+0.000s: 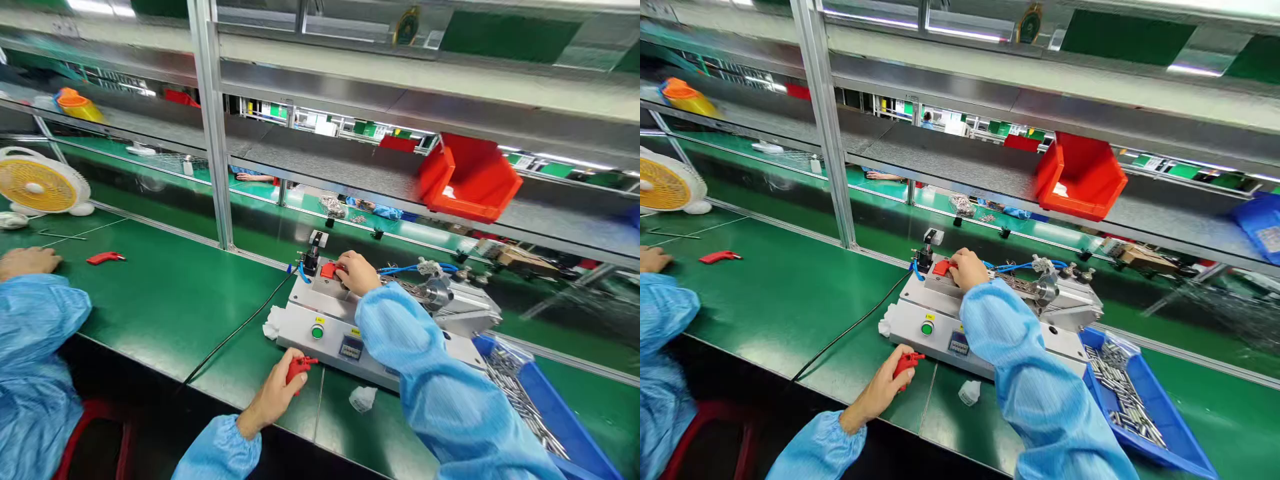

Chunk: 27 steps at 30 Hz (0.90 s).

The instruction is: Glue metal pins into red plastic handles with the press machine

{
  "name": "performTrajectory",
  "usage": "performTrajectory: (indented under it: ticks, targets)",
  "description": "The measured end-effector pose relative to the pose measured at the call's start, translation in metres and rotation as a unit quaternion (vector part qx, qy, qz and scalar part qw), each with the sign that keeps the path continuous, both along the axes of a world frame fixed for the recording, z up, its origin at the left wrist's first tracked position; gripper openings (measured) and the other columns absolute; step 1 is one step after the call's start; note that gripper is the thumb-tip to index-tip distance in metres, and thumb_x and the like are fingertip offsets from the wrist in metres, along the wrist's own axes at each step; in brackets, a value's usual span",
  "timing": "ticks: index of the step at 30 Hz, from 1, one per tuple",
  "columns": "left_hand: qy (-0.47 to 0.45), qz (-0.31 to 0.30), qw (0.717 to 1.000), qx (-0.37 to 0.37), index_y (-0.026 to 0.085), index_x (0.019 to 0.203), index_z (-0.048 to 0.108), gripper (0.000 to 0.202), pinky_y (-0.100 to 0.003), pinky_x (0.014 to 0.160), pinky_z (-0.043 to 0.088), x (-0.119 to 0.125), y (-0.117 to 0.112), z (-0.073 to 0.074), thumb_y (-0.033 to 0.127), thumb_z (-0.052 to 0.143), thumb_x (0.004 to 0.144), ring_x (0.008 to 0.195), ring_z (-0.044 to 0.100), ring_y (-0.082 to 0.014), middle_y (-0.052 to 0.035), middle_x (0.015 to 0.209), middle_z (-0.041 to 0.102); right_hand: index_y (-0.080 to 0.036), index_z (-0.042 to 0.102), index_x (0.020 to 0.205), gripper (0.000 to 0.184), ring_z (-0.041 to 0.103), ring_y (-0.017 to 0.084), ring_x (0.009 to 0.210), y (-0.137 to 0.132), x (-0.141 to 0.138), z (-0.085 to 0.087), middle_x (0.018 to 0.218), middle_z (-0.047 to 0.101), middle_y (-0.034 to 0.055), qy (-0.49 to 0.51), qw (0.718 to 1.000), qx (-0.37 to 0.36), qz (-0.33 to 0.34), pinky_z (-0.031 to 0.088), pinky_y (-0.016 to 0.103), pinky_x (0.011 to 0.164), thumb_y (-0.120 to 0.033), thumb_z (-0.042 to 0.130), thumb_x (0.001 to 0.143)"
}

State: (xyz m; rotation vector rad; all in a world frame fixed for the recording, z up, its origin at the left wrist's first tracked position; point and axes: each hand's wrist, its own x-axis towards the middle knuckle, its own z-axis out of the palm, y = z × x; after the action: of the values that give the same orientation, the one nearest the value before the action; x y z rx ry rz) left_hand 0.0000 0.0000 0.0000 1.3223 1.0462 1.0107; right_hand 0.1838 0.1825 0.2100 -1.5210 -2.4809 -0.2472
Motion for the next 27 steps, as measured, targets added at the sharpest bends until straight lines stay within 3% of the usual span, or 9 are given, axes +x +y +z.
performTrajectory:
  ticks: [4, 8, 13, 16, 20, 23, 27]
  targets:
    - [-0.028, 0.044, 0.999, 0.008, 0.023, 0.115, 0.046, 0.03, -0.033, 0.076, 0.049, 0.002, 0.002, 0.0, 0.045, 0.052, 0.097, 0.077, 0.055, -0.0171, -0.0004, 0.09, 0.057, -0.019, 0.076, 0.092, 0.011, 0.06, 0.028, 0.106, 0.001, -0.002, 0.0, 0.116, 0.062, 0.013, -0.002, 1.0, 0.008, 0.005, 0.053, 0.041, 0.091, -0.015, 0.066, 0.094]
    - [-0.033, 0.045, 0.998, 0.013, 0.023, 0.111, 0.049, 0.029, -0.031, 0.074, 0.05, 0.004, 0.002, 0.003, 0.048, 0.054, 0.097, 0.076, 0.057, -0.0164, -0.0004, 0.091, 0.058, -0.019, 0.072, 0.1, 0.016, 0.061, 0.027, 0.107, -0.003, 0.005, 0.01, 0.118, 0.062, 0.0131, 0.115, 0.991, 0.074, -0.003, 0.054, 0.041, 0.094, -0.016, 0.057, 0.097]
    - [-0.026, 0.047, 0.998, 0.036, 0.021, 0.109, 0.055, 0.029, -0.029, 0.07, 0.049, 0.004, 0.004, 0.004, 0.048, 0.056, 0.097, 0.073, 0.057, -0.0163, -0.0002, 0.087, 0.059, -0.021, 0.066, 0.093, 0.009, 0.066, 0.024, 0.093, -0.039, 0.038, 0.02, 0.1, 0.067, 0.0081, 0.183, 0.978, 0.046, 0.086, 0.054, 0.038, 0.086, -0.022, 0.058, 0.095]
    - [-0.018, 0.058, 0.997, 0.04, 0.022, 0.112, 0.055, 0.026, -0.03, 0.072, 0.05, 0.004, 0.005, 0.002, 0.045, 0.054, 0.099, 0.072, 0.059, -0.0163, 0.0005, 0.086, 0.06, -0.022, 0.066, 0.093, 0.01, 0.068, 0.024, 0.088, -0.068, 0.066, 0.002, 0.096, 0.069, 0.0068, 0.172, 0.979, 0.036, 0.099, 0.055, 0.036, 0.079, -0.027, 0.057, 0.097]
    - [-0.003, 0.068, 0.997, 0.037, 0.023, 0.113, 0.055, 0.025, -0.031, 0.075, 0.052, 0.003, 0.004, 0.002, 0.043, 0.054, 0.099, 0.072, 0.06, -0.0165, 0.0011, 0.085, 0.062, -0.023, 0.066, 0.092, 0.012, 0.07, 0.024, 0.081, -0.093, 0.087, -0.027, 0.091, 0.072, 0.0063, 0.168, 0.983, 0.044, 0.052, 0.056, 0.035, 0.071, -0.03, 0.057, 0.097]
    - [0.007, 0.071, 0.996, 0.062, 0.022, 0.112, 0.06, 0.027, -0.03, 0.072, 0.054, 0.003, 0.003, 0.003, 0.045, 0.056, 0.099, 0.074, 0.061, -0.0171, -0.0013, 0.088, 0.064, -0.023, 0.069, 0.105, 0.017, 0.073, 0.026, 0.093, -0.111, 0.096, -0.041, 0.102, 0.074, 0.0093, 0.182, 0.979, 0.09, 0.035, 0.06, 0.038, 0.078, -0.035, 0.058, 0.099]
    - [0.015, 0.136, 0.986, 0.096, 0.021, 0.122, 0.065, 0.038, -0.031, 0.073, 0.057, 0.004, -0.001, 0.0, 0.05, 0.06, 0.098, 0.081, 0.066, -0.0188, -0.0082, 0.108, 0.069, -0.023, 0.07, 0.114, 0.023, 0.073, 0.028, 0.104, -0.149, 0.118, -0.059, 0.11, 0.075, 0.0116, 0.206, 0.957, 0.202, -0.006, 0.06, 0.042, 0.092, -0.037, 0.054, 0.104]
